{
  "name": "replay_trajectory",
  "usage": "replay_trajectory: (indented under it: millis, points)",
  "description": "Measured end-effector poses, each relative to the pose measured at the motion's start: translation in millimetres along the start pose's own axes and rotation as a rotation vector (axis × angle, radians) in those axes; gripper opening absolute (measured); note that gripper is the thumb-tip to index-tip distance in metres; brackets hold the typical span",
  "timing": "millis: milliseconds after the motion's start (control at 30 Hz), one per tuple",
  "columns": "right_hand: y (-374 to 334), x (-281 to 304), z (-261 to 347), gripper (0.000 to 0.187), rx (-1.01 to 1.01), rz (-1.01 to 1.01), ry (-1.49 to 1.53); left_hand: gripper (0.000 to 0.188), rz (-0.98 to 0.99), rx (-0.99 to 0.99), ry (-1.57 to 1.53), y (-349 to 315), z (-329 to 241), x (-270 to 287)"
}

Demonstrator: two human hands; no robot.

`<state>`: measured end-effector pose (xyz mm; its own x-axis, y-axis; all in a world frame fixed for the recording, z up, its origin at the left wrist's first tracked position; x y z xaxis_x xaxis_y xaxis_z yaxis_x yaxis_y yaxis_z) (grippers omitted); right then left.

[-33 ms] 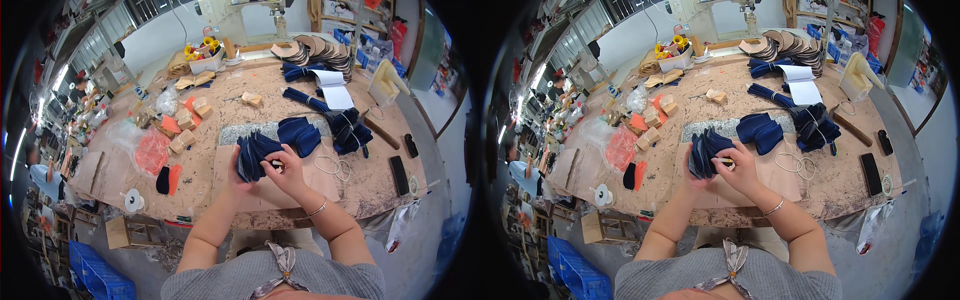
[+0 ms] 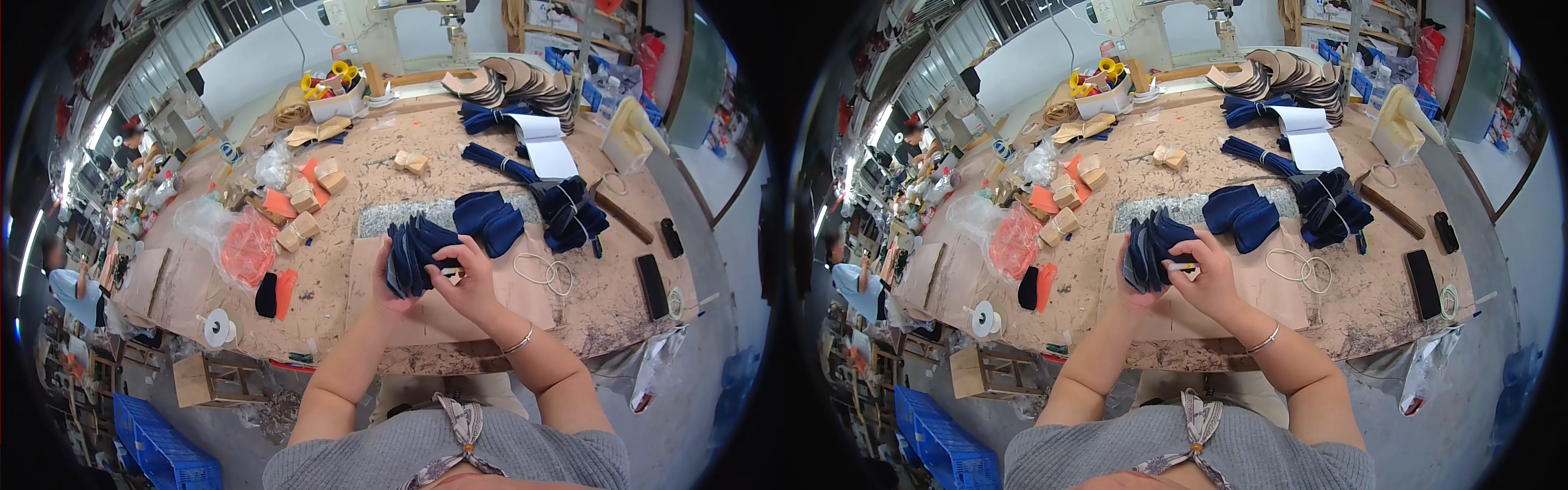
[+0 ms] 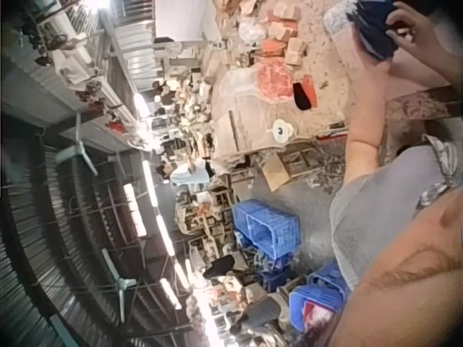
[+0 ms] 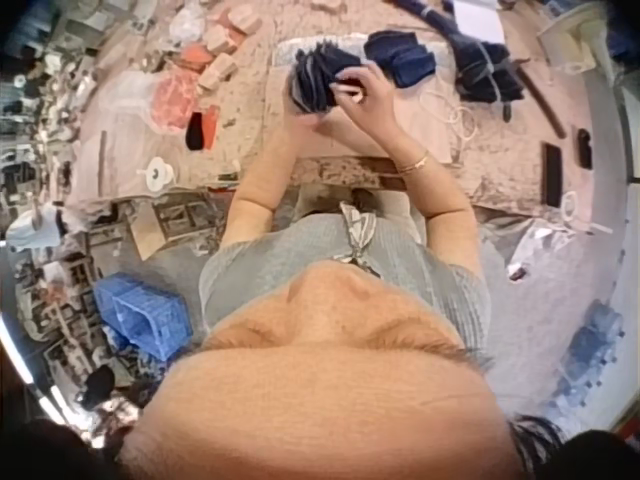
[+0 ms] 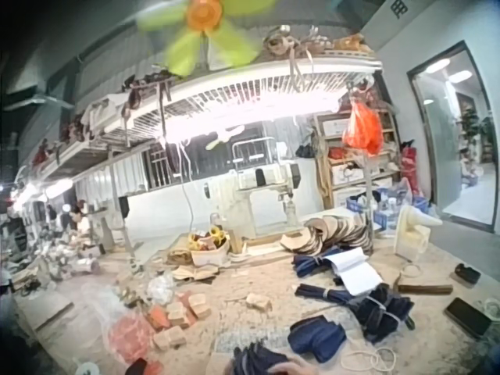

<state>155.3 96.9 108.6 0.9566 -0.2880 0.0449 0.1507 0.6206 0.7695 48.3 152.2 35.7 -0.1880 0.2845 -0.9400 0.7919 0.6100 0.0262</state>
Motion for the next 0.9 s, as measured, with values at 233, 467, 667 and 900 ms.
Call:
replay_trajectory:
  millis: [233, 467, 667, 900]
  points:
    - [0.4, -11.6, 5.4, 0.02, 0.256, 0.214, -0.027, 0.052, -0.042, 0.001, -0.002, 2.3, -0.2, 5.3]
    - [3.7, -12.1, 15.4, 0.025, 0.214, 0.244, -0.018, 0.052, -0.15, -0.026, 0.006, -1.6, -1.7, 12.9]
    - [-0.5, -14.2, 9.2, 0.025, 0.197, 0.247, -0.014, 0.057, -0.043, 0.032, -0.043, 3.2, 0.1, 12.9]
    - [0.2, -11.5, 23.7, 0.032, 0.289, 0.209, -0.139, 0.057, -0.017, 0.006, 0.033, 2.6, 2.2, 1.3]
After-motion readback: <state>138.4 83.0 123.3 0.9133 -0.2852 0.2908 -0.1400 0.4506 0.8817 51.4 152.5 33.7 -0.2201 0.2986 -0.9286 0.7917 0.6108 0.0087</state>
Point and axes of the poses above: each hand's wrist, its own y-axis towards the middle knuckle, its own x-axis out of the back of the hand, z = x × y, the point moved 9 cm from there along y, towards the middle knuckle, and after that the axes turned 14 degrees about x, right-handed, at the moved point
